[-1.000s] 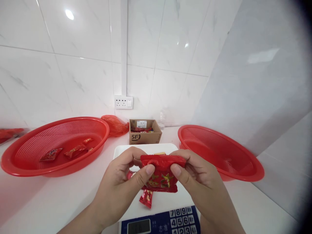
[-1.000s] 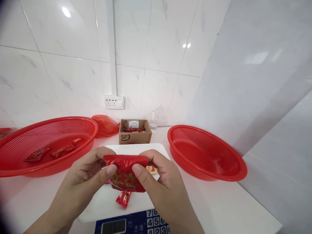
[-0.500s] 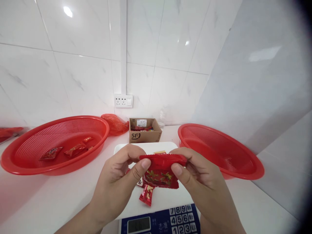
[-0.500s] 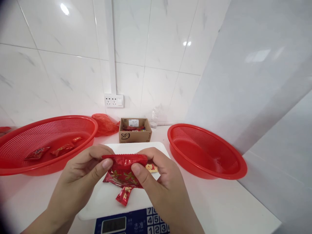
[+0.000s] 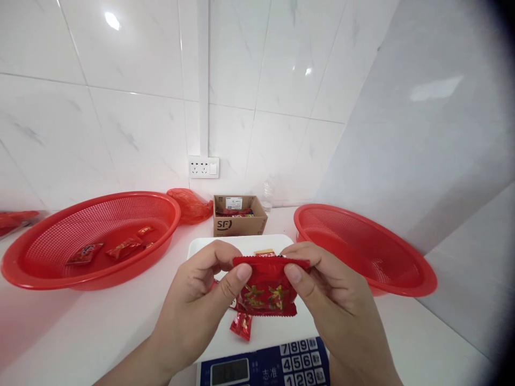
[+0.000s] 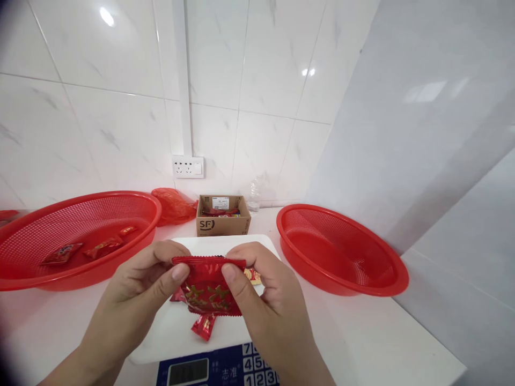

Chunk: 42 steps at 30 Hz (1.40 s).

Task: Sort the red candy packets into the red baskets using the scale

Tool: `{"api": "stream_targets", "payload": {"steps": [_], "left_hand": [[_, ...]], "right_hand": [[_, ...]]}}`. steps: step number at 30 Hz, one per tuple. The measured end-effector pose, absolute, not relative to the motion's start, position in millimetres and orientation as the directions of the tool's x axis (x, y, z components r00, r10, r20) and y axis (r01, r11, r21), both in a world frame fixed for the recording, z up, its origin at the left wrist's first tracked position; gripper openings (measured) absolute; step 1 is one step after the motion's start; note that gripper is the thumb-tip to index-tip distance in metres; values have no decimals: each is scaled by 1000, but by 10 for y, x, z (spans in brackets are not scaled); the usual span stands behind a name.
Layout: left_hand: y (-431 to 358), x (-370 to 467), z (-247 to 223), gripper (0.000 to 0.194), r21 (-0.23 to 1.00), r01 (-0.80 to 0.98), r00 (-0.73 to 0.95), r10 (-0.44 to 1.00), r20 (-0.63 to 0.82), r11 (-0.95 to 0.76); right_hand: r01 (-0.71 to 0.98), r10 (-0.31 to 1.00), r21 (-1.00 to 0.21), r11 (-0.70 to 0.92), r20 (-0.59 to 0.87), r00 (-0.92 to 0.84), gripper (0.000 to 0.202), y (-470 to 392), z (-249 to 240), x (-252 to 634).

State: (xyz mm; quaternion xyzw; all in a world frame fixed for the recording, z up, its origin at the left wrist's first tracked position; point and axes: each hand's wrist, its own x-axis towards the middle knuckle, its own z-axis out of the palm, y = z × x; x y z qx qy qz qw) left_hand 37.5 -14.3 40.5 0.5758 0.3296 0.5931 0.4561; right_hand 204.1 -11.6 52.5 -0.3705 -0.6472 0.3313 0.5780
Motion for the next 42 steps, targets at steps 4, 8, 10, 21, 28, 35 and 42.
{"api": "stream_targets", "payload": {"steps": [4,8,10,21,28,35,42], "left_hand": [[-152,366,418,14,931,-158,97,934,345,-328],[-149,333,450,15,923,-84,86,920,382,-375],[-151,326,459,14,912,-41,62,910,409,-408],[-179,352,429,19,928,-18,40,927,373,-372],[-159,363,454,11,949,-125,191,932,309,-289],[-170,360,420,8,908,-45,134,898,419,-417],[-180,380,425,10,891,50,140,886,442,-452]], "right_hand": [[115,862,-856,504,507,-13,13,-114,519,2031],[144,833,-826,545,553,18,12,-111,515,2024],[154,826,-817,555,563,9,11,-112,516,2021],[166,854,-837,521,514,-83,12,-106,507,2065],[177,822,-808,562,569,-15,7,-107,507,2046],[206,820,-794,572,556,-137,7,-118,520,2090],[266,774,-728,632,608,-177,3,-100,517,2127]]}}
